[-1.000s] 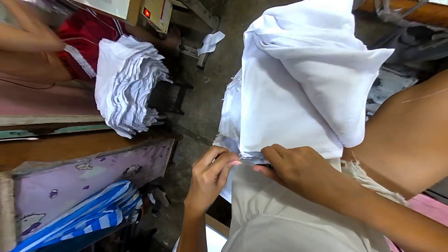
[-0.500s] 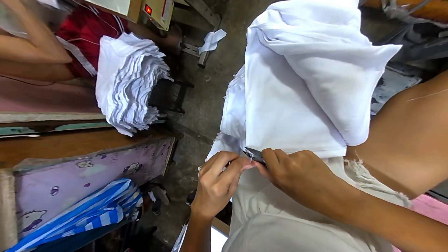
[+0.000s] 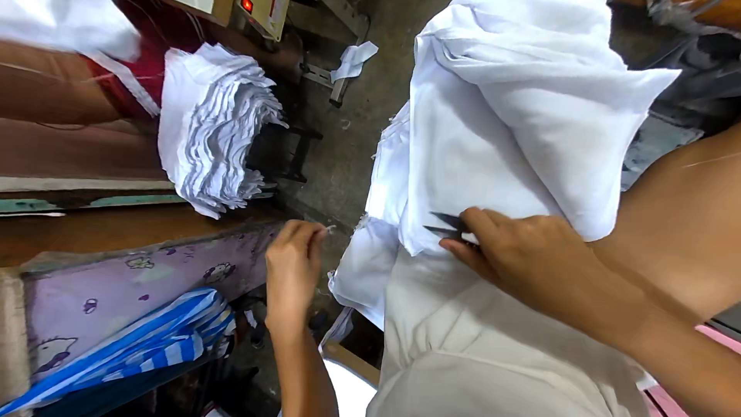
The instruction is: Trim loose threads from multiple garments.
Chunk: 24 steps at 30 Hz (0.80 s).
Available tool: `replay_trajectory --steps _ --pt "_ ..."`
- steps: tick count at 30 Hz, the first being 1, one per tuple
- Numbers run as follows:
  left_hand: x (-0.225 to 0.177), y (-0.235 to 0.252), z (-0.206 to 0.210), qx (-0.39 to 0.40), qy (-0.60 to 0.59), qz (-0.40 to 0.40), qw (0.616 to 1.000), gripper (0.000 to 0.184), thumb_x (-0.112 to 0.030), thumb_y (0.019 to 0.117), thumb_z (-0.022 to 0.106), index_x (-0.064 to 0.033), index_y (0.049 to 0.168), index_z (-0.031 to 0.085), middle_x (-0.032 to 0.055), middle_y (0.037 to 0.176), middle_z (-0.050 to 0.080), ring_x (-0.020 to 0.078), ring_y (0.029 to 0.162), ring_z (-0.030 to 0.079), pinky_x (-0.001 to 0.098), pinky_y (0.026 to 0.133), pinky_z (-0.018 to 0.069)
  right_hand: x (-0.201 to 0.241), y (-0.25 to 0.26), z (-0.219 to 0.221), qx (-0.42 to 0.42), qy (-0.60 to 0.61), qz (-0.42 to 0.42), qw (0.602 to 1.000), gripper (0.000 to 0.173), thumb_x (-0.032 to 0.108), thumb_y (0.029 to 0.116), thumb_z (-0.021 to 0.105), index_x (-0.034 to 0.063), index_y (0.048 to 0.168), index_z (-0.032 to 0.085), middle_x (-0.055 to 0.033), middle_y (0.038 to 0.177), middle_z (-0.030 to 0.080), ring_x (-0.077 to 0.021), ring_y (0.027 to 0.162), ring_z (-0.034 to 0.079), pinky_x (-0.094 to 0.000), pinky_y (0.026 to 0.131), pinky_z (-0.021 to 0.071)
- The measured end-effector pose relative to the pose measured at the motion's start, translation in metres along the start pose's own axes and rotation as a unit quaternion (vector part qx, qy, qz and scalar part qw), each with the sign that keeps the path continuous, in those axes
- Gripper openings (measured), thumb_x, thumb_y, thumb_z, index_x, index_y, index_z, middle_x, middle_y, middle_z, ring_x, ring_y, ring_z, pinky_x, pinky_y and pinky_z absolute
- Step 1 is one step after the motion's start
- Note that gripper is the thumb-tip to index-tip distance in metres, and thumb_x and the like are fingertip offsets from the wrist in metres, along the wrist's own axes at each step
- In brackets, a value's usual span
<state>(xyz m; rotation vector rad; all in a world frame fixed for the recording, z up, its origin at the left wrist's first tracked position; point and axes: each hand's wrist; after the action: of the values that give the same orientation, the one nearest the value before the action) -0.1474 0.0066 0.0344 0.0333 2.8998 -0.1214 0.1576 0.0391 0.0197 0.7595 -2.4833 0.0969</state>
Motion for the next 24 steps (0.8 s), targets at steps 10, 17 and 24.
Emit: replay_trajectory --steps 10,17,24 --pt "-0.058 -0.007 0.07 0.031 -0.357 -0.057 0.932 0.033 -0.022 0.0855 0.079 0.0018 0.107 0.072 0.0076 0.096 0.073 0.0075 0.079 0.068 0.0241 0.07 0.057 -0.021 -0.005 0.018 0.004 0.085 0.025 0.996 0.048 0.053 0.0962 0.056 0.0051 0.091 0.063 -0.0026 0.059 0.052 -0.0198 0.047 0.052 -0.0353 0.042 0.0355" --pt "-0.086 -0.007 0.088 0.038 -0.469 -0.206 0.858 0.024 0.0 0.0829 0.079 0.0027 0.105 0.07 0.0002 0.082 0.069 -0.0011 0.064 0.061 0.0148 0.058 0.0508 -0.015 -0.016 0.038 -0.016 0.02 -0.059 0.998 0.022 0.023 0.0884 0.068 0.0018 0.09 0.064 -0.0095 0.064 0.057 -0.0251 0.046 0.056 -0.0351 0.039 0.0375" --pt "-0.095 -0.004 0.069 0.101 -0.479 -0.239 0.839 0.005 0.001 0.0997 0.058 0.0038 0.101 0.062 -0.0023 0.072 0.064 0.0 0.059 0.062 0.0162 0.057 0.0538 -0.017 -0.023 0.037 -0.056 0.05 -0.107 0.991 0.011 0.011 0.0872 0.057 0.0023 0.084 0.063 -0.0079 0.058 0.055 -0.0227 0.044 0.053 -0.0332 0.039 0.0342"
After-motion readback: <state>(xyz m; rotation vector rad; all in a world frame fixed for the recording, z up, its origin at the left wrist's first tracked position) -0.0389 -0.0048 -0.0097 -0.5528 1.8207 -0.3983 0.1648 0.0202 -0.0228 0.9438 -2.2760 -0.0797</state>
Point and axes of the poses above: each hand's wrist, its own y-axis towards the middle knuckle, its own z-axis out of the palm, x = y × z
